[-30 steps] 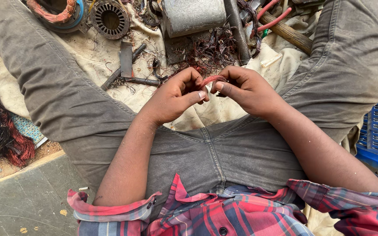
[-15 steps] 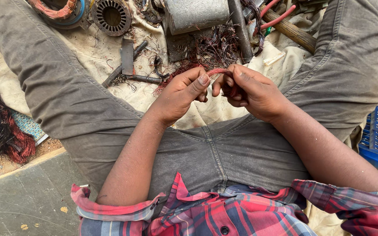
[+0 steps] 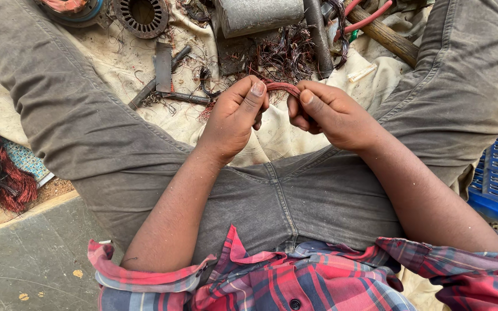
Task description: The person sits on a cloth on the ground and manually separates red and black insulated copper wires by hand. They pull apart tangled bundles, sort the wires into separate piles, and occasionally use a rubber band to bundle the separated wires.
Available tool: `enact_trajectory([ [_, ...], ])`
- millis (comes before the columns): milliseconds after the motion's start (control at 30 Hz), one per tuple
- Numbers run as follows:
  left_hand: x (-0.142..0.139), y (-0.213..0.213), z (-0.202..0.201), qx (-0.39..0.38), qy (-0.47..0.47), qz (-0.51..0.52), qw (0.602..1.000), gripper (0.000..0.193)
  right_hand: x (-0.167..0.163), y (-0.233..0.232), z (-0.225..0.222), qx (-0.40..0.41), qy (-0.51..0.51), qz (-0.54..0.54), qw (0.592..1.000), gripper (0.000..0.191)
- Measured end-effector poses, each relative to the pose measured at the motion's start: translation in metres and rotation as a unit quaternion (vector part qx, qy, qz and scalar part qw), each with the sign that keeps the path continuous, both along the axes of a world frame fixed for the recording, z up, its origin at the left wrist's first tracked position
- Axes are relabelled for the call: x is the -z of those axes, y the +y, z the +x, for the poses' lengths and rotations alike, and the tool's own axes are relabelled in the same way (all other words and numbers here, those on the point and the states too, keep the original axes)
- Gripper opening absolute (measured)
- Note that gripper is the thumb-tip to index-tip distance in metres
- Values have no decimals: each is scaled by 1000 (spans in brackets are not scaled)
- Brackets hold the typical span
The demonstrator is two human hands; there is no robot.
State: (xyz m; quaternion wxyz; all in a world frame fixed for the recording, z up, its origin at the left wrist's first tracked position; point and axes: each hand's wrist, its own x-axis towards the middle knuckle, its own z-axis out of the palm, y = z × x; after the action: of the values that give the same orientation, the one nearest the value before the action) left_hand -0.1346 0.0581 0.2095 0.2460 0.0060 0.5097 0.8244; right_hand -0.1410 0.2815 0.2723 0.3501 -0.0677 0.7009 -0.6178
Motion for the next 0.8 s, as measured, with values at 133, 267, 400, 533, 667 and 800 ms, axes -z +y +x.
enact_trajectory([
  [133,5,0,-3,-25,3,-69,997,40,-1,0,-8,-28,49,79,995,39],
  [267,9,-13,-14,9,60,-169,984,45,-3,-5,-14,-114,141,211,960,37],
  [400,10,-25,-22,105,80,-358,924,44,-3,-18,-9,-217,261,330,881,28],
  [533,9,-33,-30,182,37,-384,904,48,-7,-31,-3,-237,234,407,851,28],
  [667,3,-44,-34,156,79,-372,912,47,-8,-39,0,-174,239,391,872,29],
  [800,-10,-54,-24,46,197,-324,924,39,-10,-33,1,-62,223,227,946,34],
])
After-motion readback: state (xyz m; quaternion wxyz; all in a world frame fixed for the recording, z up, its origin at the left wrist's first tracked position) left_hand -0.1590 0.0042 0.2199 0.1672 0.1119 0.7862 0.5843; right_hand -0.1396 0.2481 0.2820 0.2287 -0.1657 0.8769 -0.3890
